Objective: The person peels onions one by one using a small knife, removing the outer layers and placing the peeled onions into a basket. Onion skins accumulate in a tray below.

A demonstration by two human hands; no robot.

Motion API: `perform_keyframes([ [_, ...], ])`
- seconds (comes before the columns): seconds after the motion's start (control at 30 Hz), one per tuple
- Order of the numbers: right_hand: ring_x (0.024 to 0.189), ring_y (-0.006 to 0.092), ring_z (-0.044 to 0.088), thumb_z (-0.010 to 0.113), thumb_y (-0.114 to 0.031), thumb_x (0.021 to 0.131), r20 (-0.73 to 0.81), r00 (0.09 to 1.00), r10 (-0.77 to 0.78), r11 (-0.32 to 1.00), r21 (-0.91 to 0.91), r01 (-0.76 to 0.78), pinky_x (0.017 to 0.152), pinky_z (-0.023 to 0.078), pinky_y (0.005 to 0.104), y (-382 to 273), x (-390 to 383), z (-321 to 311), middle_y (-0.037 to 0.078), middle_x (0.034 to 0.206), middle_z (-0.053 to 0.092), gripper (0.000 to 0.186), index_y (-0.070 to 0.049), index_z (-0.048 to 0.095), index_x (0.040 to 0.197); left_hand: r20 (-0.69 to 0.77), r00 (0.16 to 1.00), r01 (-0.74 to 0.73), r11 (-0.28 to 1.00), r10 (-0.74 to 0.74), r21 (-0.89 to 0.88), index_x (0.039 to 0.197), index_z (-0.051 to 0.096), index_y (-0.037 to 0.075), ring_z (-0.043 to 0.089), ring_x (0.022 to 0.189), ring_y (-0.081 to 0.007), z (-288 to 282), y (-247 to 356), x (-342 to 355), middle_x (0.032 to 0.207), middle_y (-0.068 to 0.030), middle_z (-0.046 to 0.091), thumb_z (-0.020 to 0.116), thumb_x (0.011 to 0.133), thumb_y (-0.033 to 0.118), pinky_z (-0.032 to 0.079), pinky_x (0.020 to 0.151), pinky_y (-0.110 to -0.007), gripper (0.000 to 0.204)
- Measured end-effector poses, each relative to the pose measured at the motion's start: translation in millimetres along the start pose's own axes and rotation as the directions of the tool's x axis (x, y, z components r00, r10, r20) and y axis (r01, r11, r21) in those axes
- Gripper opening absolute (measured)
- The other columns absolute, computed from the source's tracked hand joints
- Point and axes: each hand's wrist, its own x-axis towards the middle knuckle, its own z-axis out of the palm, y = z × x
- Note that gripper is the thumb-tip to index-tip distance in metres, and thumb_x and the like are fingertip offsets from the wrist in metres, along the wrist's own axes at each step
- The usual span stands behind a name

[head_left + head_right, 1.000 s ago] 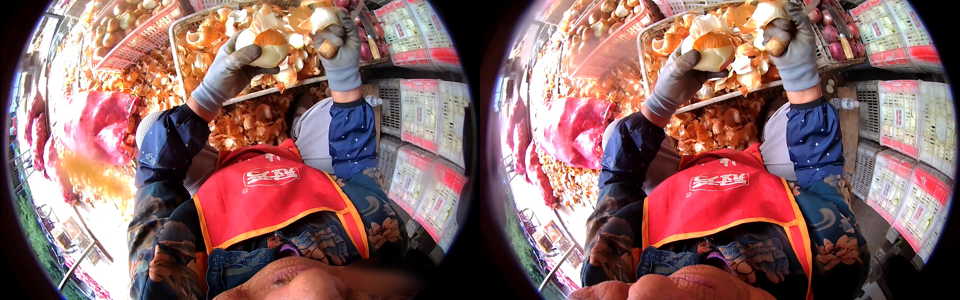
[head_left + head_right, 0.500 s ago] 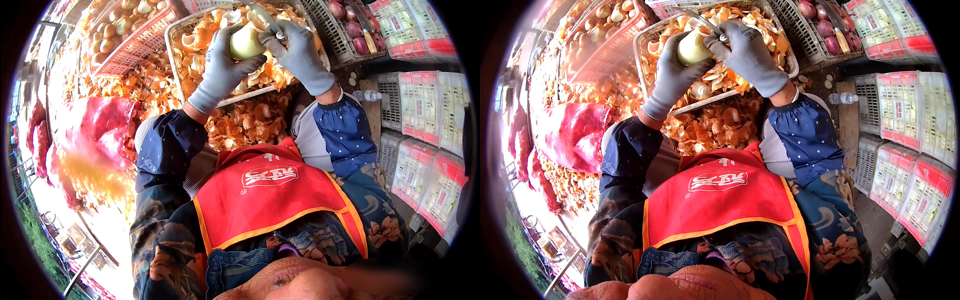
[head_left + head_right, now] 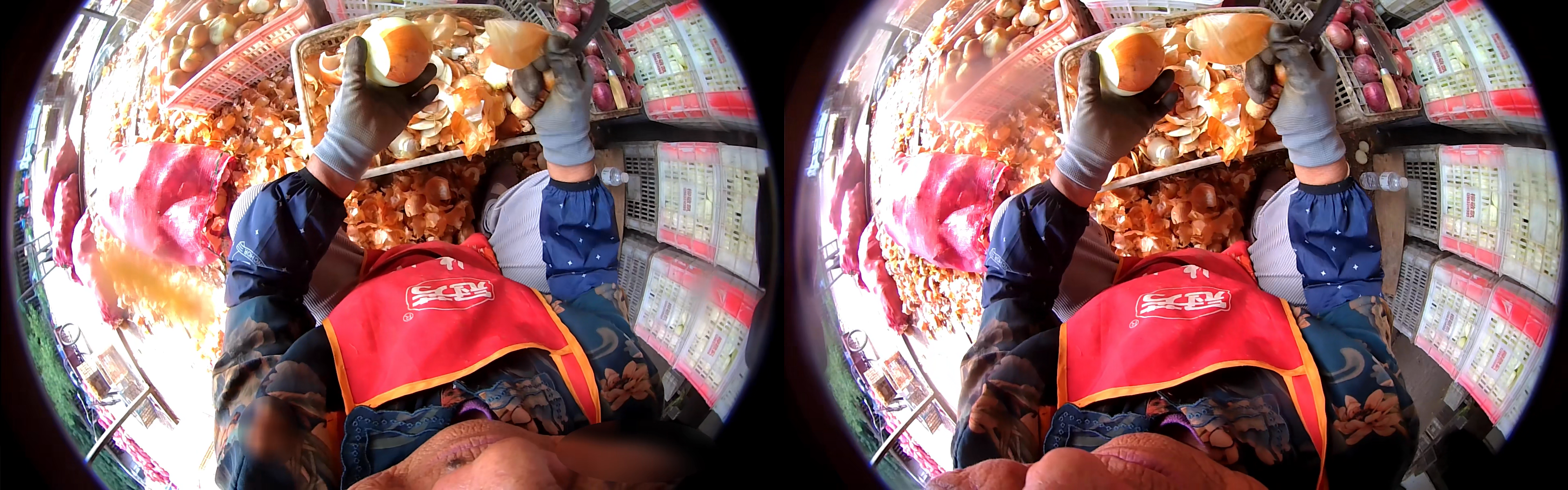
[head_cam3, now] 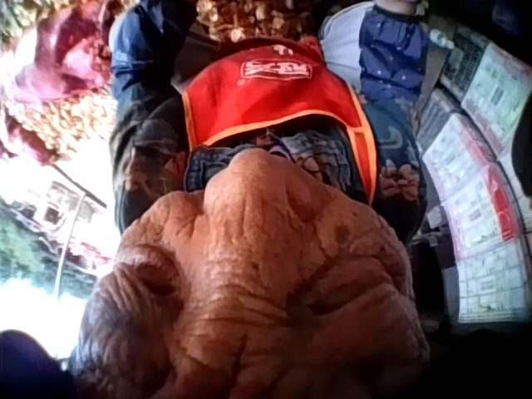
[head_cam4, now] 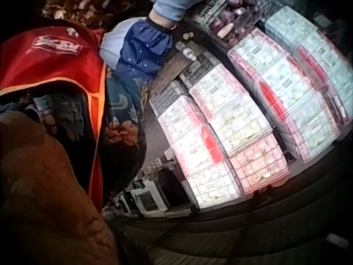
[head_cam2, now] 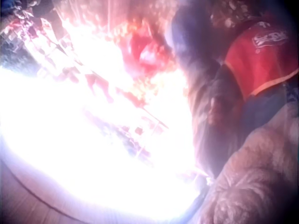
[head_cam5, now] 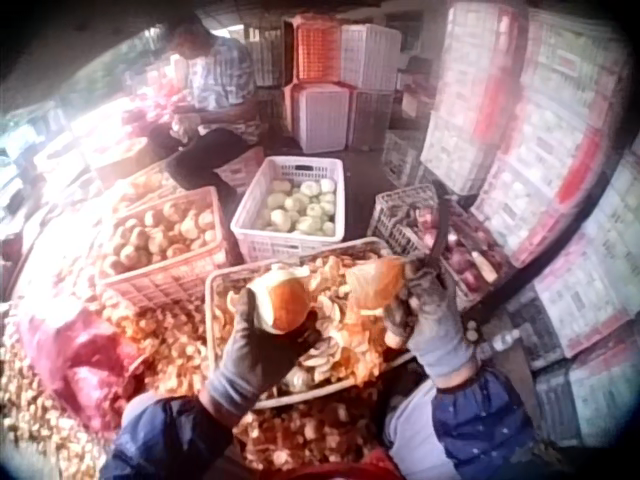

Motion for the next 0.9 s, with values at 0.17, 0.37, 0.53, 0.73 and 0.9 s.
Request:
perform_keyframes([
  [0.17, 0.051, 0.0071, 0.051, 0.066, -0.012, 0.087, -0.102, 0.994, -0.046, 0.739, -0.673, -0.035, 0.042, 0.041, 0.0201, 8.3, 9.8, -6.8, 0.002, 0.082, 0.059, 0.025, -0.010, 0.060, 0.112, 0.042, 0.998, 0.053, 0.999, -0.053, -0.006, 0.129, 0.047, 0.009, 0.060, 0.104, -0.0313, -8.1, -2.2, 1.5, 0.121, -0.0132, 0.058, 0.062, 0.086, 0.055, 0.051, 0.087, -0.046, 0.065],
  [0.37, 0.057, 0.0036, 0.055, 0.069, -0.018, 0.088, 0.043, 0.952, 0.304, 0.726, -0.658, -0.202, 0.048, 0.047, 0.0181, 14.1, 1.0, 15.5, 0.000, 0.082, 0.066, 0.032, -0.006, 0.062, 0.117, 0.060, 0.998, 0.012, 0.975, -0.026, 0.224, 0.132, 0.043, 0.006, 0.055, 0.107, -0.0300, -6.6, -9.7, 4.5, 0.123, -0.0146, 0.054, 0.057, 0.090, 0.052, 0.046, 0.093, -0.045, 0.064],
  [0.53, 0.058, 0.0065, 0.056, 0.064, -0.009, 0.087, 0.219, 0.966, 0.137, 0.632, -0.770, 0.086, 0.053, 0.048, 0.0205, 24.1, -4.1, 12.2, 0.001, 0.080, 0.065, 0.012, 0.000, 0.064, 0.096, -0.016, 0.999, -0.037, 0.939, 0.045, 0.342, 0.134, 0.044, 0.009, 0.054, 0.116, -0.0299, -1.8, -16.4, 3.5, 0.128, -0.0126, 0.054, 0.054, 0.092, 0.052, 0.044, 0.099, -0.048, 0.061],
  [0.73, 0.056, 0.0066, 0.056, 0.067, -0.014, 0.088, 0.356, 0.824, 0.440, 0.841, -0.485, -0.240, 0.048, 0.043, 0.0198, -4.7, -7.3, 9.9, 0.002, 0.074, 0.062, 0.017, 0.001, 0.063, 0.096, -0.040, 0.999, -0.013, 0.998, 0.015, 0.059, 0.127, 0.051, 0.009, 0.061, 0.109, -0.0274, -6.0, -10.3, 4.7, 0.119, -0.0090, 0.061, 0.056, 0.091, 0.051, 0.051, 0.094, -0.050, 0.055],
  [0.9, 0.053, 0.0061, 0.054, 0.069, -0.025, 0.088, 0.346, 0.921, 0.179, 0.964, -0.250, -0.093, 0.043, 0.040, 0.0183, -9.7, 5.2, -19.3, 0.001, 0.070, 0.060, 0.026, -0.003, 0.063, 0.101, 0.088, 0.988, 0.132, 0.990, -0.128, -0.052, 0.125, 0.052, 0.011, 0.061, 0.104, -0.0266, -12.2, -3.4, 6.1, 0.115, -0.0087, 0.062, 0.058, 0.087, 0.058, 0.050, 0.089, -0.045, 0.061],
])
